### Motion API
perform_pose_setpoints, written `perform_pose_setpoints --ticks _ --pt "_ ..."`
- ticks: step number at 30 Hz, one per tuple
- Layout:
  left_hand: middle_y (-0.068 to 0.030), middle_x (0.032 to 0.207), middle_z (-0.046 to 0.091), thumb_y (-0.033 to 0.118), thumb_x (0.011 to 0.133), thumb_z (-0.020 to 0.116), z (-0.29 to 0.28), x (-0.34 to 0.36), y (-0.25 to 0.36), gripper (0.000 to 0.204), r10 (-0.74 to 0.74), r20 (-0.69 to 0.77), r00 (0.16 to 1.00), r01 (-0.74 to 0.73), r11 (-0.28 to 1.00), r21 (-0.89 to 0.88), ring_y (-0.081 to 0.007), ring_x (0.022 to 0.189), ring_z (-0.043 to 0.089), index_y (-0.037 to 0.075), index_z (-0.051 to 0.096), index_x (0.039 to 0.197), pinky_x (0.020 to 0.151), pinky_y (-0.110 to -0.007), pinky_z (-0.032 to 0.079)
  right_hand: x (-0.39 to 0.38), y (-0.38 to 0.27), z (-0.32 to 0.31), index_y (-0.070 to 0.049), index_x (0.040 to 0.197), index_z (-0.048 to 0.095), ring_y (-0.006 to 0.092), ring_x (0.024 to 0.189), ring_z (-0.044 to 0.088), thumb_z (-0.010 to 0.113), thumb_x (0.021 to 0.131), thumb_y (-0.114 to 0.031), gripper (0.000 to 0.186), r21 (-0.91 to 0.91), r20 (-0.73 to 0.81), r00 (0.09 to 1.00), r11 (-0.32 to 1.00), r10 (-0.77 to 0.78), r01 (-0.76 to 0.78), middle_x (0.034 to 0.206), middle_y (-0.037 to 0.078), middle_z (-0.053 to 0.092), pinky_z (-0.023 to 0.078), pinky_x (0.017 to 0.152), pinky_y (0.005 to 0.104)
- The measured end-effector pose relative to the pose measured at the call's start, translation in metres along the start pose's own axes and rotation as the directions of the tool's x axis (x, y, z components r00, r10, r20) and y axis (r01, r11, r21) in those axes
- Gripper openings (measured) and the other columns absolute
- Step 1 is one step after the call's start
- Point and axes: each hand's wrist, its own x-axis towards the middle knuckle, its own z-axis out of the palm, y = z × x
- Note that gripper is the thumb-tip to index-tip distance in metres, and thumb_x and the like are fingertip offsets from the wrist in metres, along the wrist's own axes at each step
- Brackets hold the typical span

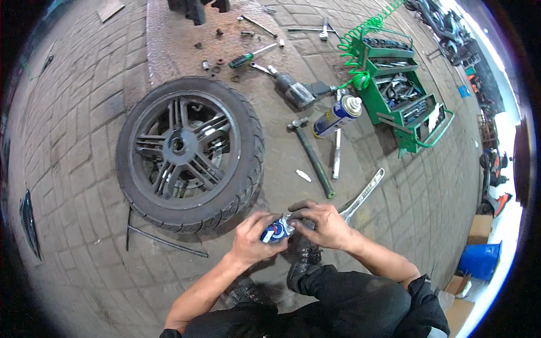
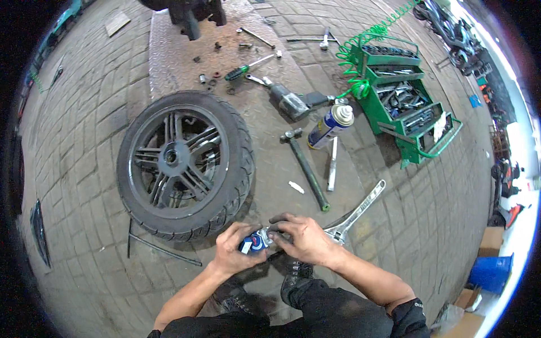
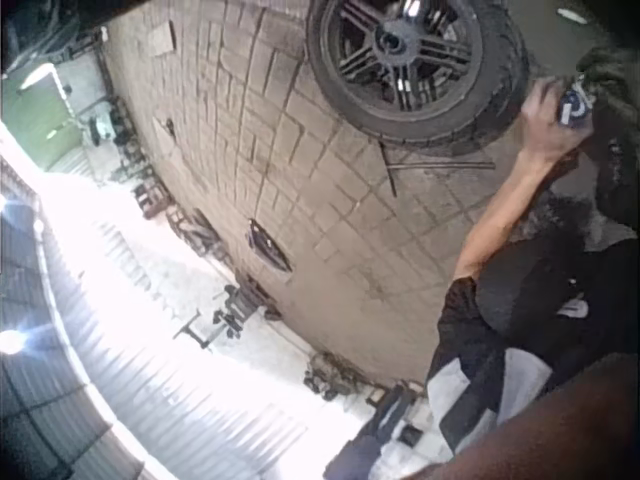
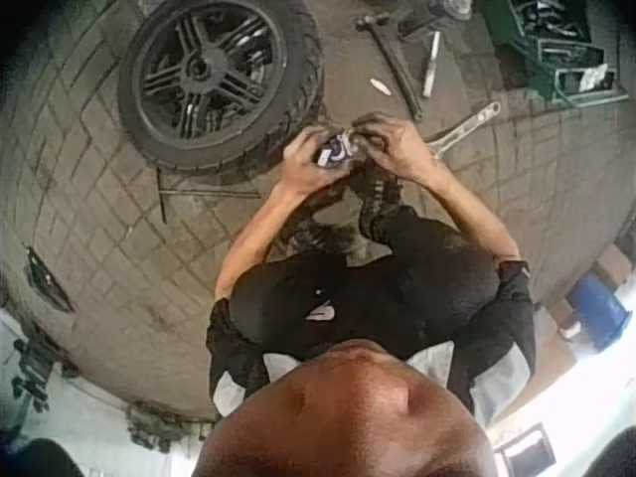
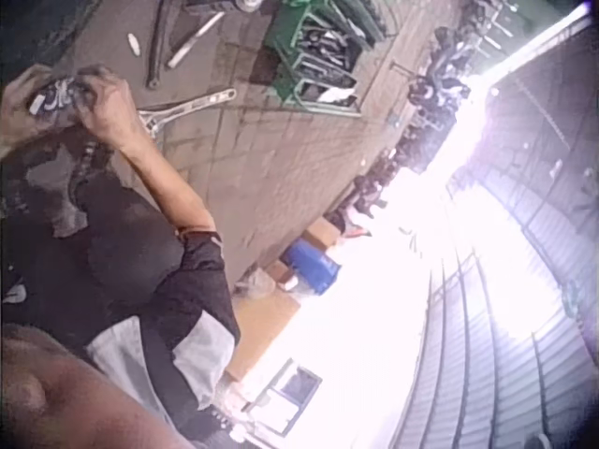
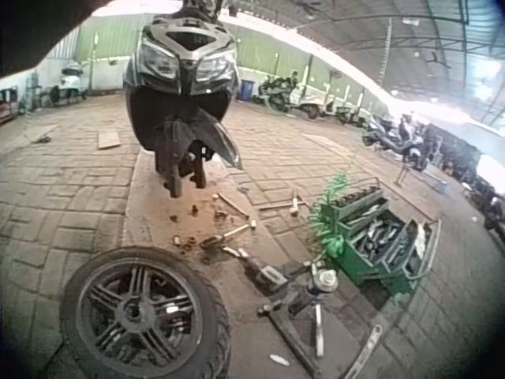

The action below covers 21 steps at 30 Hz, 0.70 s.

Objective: The person holds a small box, removes a component, and then uses a hammer and a metal rod to drive a bearing into the center of a motorcycle wheel.

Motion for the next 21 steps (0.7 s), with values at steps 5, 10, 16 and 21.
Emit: perform_pose_setpoints --ticks 5,10,16,21 --pt "-0.0091 0.092 0.058 0.012 0.05 0.077 0.01 0.001 0.0 0.052 0.018 0.003 1.0 -0.018 0.991 0.132 -0.0258 0.082 0.058 0.005 0.061 0.098 0.072 -0.035 0.048 -0.011 0.001 0.015 -0.003 0.096 0.064 0.0345 0.086 0.06 0.059 0.078 -0.015 0.022 -0.054 -0.078 0.988 0.989 0.13 -0.134 0.113 0.018 0.055 0.048 0.08 0.0388" --pt "-0.0103 0.093 0.058 0.013 0.054 0.076 0.029 0.004 0.001 0.048 0.028 0.085 0.996 -0.041 0.987 0.157 -0.0279 0.084 0.057 0.004 0.059 0.097 0.075 -0.036 0.048 -0.012 0.025 0.015 -0.001 0.101 0.063 0.0179 0.081 0.062 0.061 0.079 -0.014 0.026 0.34 0.101 0.805 0.74 0.584 -0.58 0.094 0.014 0.064 0.049 0.074 0.0304" --pt "-0.0119 0.097 0.057 0.011 0.059 0.074 0.063 0.005 -0.007 0.045 0.02 0.229 0.973 -0.034 0.998 0.058 -0.0303 0.089 0.057 0.005 0.058 0.101 0.077 -0.038 0.048 -0.044 0.068 0.022 0.005 0.098 0.06 0.0133 0.076 0.058 0.054 0.083 -0.013 0.024 0.542 0.077 0.75 0.604 0.657 -0.585 0.084 0.008 0.063 0.048 0.07 0.028" --pt "-0.0175 0.104 0.056 0.02 0.064 0.074 0.094 0.019 -0.038 0.049 -0.385 0.328 0.863 0.366 0.923 0.121 -0.032 0.098 0.055 0.005 0.057 0.107 0.085 -0.038 0.046 -0.055 0.135 0.018 0.006 0.1 0.052 0.0169 0.08 0.059 0.042 0.084 -0.008 0.024 0.78 -0.171 0.584 0.471 0.794 -0.411 0.087 0.012 0.06 0.049 0.069 0.0293"
